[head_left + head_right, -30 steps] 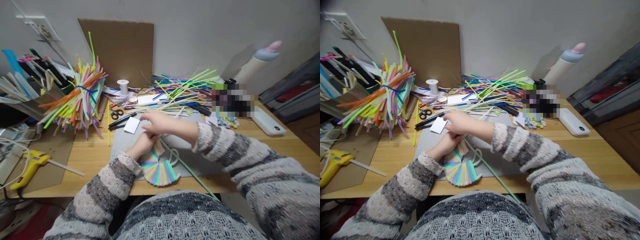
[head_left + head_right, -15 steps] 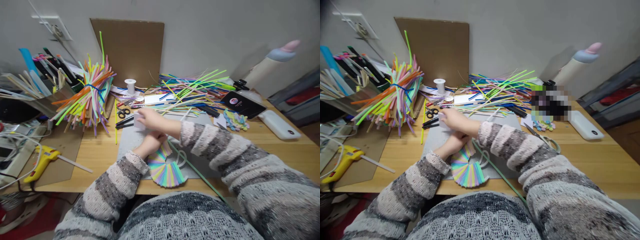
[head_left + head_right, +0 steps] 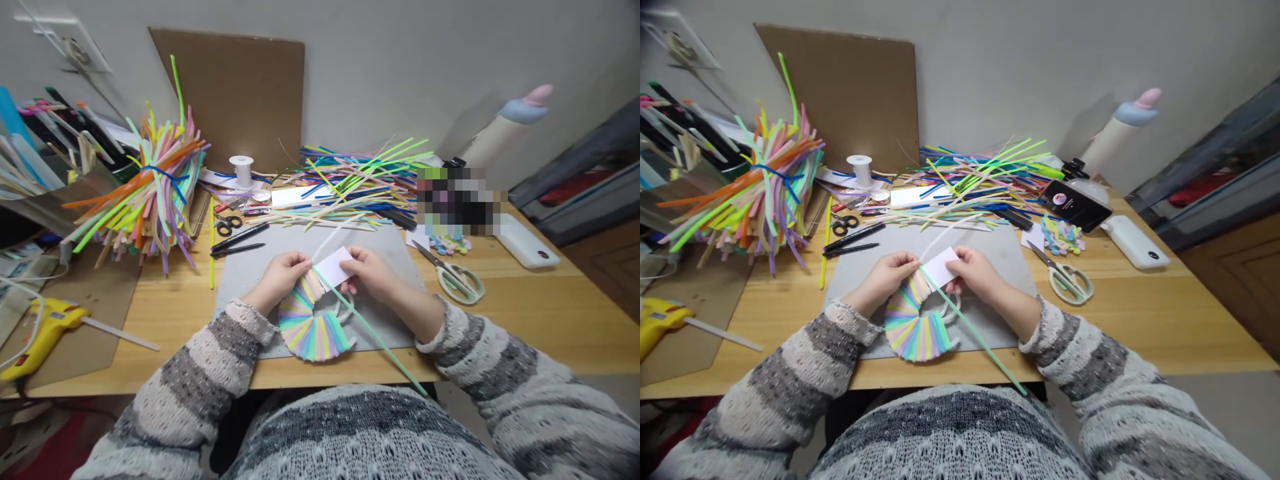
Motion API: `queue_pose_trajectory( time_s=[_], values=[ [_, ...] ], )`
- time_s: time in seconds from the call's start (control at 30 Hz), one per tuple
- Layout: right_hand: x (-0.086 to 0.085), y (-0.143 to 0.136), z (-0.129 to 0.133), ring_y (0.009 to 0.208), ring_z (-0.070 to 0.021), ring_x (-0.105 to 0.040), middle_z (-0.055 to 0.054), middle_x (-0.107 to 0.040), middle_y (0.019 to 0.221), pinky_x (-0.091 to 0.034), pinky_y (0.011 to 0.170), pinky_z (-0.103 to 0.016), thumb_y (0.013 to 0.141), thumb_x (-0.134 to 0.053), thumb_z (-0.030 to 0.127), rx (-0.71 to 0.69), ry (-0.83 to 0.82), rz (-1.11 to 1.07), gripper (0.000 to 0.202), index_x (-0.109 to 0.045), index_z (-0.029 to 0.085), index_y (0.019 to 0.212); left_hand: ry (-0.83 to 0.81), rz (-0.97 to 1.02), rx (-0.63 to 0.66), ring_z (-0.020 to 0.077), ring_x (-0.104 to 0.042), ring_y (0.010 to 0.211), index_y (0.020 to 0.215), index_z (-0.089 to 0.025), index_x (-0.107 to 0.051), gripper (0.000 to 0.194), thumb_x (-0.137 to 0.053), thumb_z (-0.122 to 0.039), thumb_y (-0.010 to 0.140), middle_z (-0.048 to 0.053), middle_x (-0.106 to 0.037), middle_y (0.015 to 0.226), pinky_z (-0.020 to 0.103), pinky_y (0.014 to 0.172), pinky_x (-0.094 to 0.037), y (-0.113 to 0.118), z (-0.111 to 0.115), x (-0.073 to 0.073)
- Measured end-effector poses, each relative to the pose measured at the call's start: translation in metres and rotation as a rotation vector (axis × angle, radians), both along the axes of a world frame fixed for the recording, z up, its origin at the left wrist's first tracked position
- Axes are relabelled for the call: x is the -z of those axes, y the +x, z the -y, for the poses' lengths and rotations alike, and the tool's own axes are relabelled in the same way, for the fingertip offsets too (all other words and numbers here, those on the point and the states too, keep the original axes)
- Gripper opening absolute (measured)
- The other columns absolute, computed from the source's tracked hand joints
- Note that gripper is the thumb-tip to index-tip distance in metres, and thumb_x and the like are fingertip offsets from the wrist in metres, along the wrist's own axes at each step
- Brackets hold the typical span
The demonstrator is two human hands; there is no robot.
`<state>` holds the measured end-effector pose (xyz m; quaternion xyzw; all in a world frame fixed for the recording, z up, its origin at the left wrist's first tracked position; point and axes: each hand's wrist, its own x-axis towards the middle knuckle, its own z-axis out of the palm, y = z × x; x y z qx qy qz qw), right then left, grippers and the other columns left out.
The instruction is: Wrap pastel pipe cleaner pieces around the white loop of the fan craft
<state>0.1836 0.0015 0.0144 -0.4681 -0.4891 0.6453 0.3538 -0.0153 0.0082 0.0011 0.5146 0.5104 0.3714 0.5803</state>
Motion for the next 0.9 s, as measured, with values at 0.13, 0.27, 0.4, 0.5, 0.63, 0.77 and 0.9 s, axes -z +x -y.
queue_pose_trajectory(
  time_s=[0.13,0.27,0.4,0.5,0.63,0.77,0.9],
  values=[
    [0.01,-0.009,0.0,0.038,-0.0115,-0.058,0.005,-0.061,0.054,-0.04,0.03,-0.017,0.072,-0.058,0.031,0.015,-0.014,-0.111,0.022,-0.044,0.019,0.085,-0.03,-0.03,-0.021,0.0076,-0.04,0.05,0.07,-0.013,-0.06,0.033,-0.069,-0.044,0.063,-0.004,-0.05,0.057,0.021,0.049,-0.03,-0.002,0.0,-0.004],
    [0.012,-0.006,0.003,0.041,-0.0133,-0.061,0.005,-0.063,0.06,-0.043,0.032,-0.019,0.076,-0.056,0.033,-0.032,-0.016,-0.152,0.024,-0.042,0.021,0.09,-0.057,-0.052,-0.008,0.0077,-0.04,0.05,0.07,-0.013,-0.061,0.034,-0.071,-0.044,0.062,-0.004,-0.051,0.057,0.021,0.049,-0.031,-0.004,0.0,-0.007],
    [0.015,-0.005,0.004,0.042,-0.0142,-0.061,0.004,-0.064,0.06,-0.047,0.036,-0.022,0.079,-0.054,0.034,-0.04,-0.02,-0.165,0.022,-0.041,0.021,0.092,-0.053,-0.045,0.043,0.0075,-0.041,0.051,0.068,-0.012,-0.061,0.032,-0.072,-0.042,0.062,-0.004,-0.051,0.056,0.021,0.05,-0.031,-0.005,-0.001,-0.006],
    [0.018,-0.007,0.004,0.043,-0.0147,-0.062,0.004,-0.064,0.057,-0.047,0.038,-0.022,0.08,-0.053,0.035,-0.039,-0.011,-0.165,0.022,-0.042,0.021,0.093,-0.054,-0.045,0.06,0.0076,-0.042,0.052,0.068,-0.012,-0.062,0.032,-0.073,-0.041,0.061,-0.003,-0.053,0.058,0.022,0.051,-0.032,-0.006,-0.002,-0.006],
    [0.019,-0.007,0.004,0.043,-0.0143,-0.062,0.004,-0.064,0.059,-0.047,0.039,-0.022,0.081,-0.054,0.036,-0.044,0.0,-0.164,0.023,-0.042,0.021,0.094,-0.086,-0.061,0.078,0.0071,-0.041,0.05,0.069,-0.012,-0.063,0.032,-0.074,-0.04,0.061,-0.003,-0.052,0.057,0.022,0.05,-0.031,-0.008,-0.002,-0.007],
    [0.02,-0.006,0.005,0.042,-0.0138,-0.061,0.005,-0.064,0.059,-0.047,0.039,-0.023,0.08,-0.055,0.038,-0.047,0.011,-0.16,0.025,-0.042,0.021,0.094,-0.103,-0.088,0.118,0.0073,-0.041,0.051,0.07,-0.012,-0.065,0.03,-0.073,-0.039,0.06,-0.003,-0.052,0.056,0.021,0.05,-0.031,-0.01,-0.003,-0.008],
    [0.02,-0.008,0.007,0.041,-0.0129,-0.06,0.006,-0.063,0.058,-0.046,0.039,-0.022,0.079,-0.056,0.041,-0.065,0.029,-0.147,0.028,-0.042,0.021,0.092,-0.083,-0.121,0.163,0.007,-0.041,0.05,0.069,-0.012,-0.064,0.028,-0.072,-0.038,0.061,-0.004,-0.052,0.055,0.021,0.05,-0.031,-0.011,-0.004,-0.005]
  ],
)
